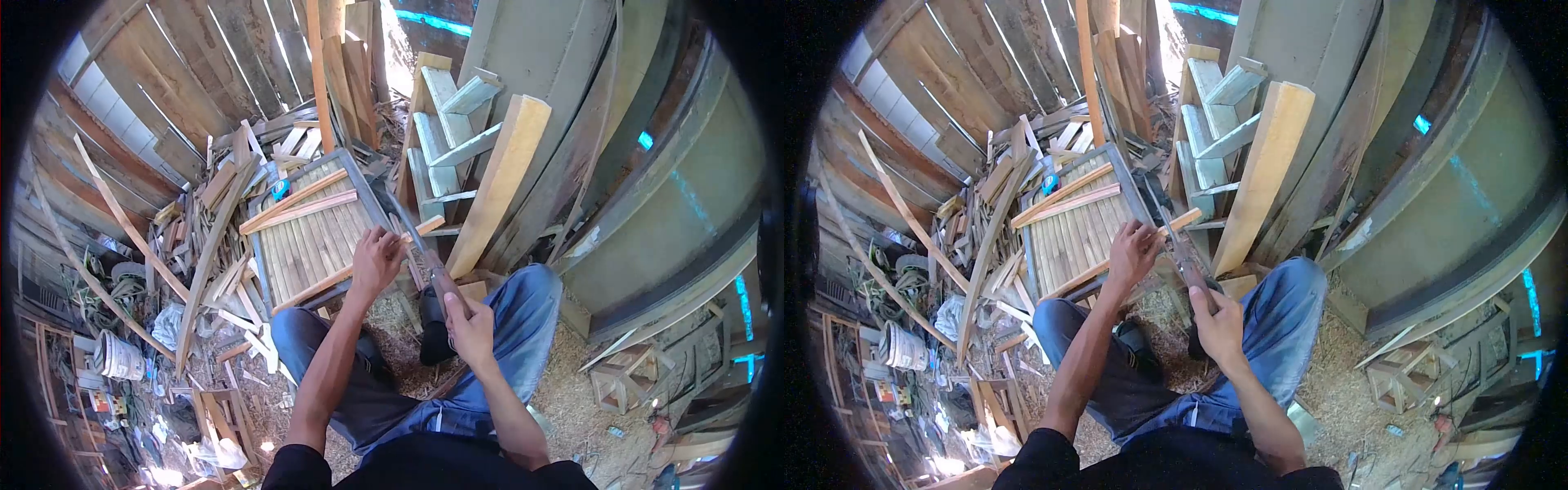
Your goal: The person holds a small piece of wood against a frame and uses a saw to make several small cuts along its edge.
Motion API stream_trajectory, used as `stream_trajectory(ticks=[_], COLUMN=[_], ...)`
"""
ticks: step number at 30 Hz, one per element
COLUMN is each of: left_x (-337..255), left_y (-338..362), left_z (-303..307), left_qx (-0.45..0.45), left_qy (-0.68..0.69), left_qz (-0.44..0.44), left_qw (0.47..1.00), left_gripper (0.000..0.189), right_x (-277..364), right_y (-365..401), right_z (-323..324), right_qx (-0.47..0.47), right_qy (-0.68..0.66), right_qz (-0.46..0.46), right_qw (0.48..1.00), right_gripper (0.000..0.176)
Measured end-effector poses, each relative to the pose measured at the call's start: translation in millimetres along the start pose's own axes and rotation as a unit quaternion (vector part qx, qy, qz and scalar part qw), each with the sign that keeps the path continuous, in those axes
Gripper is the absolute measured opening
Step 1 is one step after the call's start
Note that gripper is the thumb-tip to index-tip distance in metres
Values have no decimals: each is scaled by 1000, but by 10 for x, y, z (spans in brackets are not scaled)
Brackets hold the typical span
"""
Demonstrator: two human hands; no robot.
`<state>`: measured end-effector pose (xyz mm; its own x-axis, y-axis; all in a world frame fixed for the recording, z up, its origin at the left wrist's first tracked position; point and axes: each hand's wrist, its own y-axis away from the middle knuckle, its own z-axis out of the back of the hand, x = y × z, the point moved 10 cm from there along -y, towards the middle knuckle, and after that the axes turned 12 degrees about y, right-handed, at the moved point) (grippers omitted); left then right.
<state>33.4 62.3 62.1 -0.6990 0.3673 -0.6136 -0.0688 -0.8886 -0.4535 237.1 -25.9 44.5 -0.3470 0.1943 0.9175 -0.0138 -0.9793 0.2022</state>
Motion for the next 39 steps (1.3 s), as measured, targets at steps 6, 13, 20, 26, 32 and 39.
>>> stream_trajectory(ticks=[6, 13, 20, 26, 32, 39], left_x=[132, 139, 270, 391, 326, 442], left_y=[57, 148, 77, 3, 61, 120], left_z=[-120, -143, -154, -1, 165, 306], left_qx=[2, -3, 58, 9, -4, -18], left_qy=[14, -61, -54, -24, 36, 49], left_qz=[42, 83, 110, 116, 102, 112], left_qw=[999, 995, 991, 993, 994, 992], left_gripper=[35, 41, 35, 27, 24, 20], right_x=[-112, -421, -391, -344, -404, -18], right_y=[174, 241, 228, 328, 283, 200], right_z=[31, 42, -24, 52, -17, -17], right_qx=[-30, -49, -45, -62, -60, -60], right_qy=[81, 78, 21, 31, 10, 58], right_qz=[47, 47, 41, 86, 48, 80], right_qw=[995, 995, 998, 994, 997, 993], right_gripper=[42, 41, 39, 34, 35, 39])
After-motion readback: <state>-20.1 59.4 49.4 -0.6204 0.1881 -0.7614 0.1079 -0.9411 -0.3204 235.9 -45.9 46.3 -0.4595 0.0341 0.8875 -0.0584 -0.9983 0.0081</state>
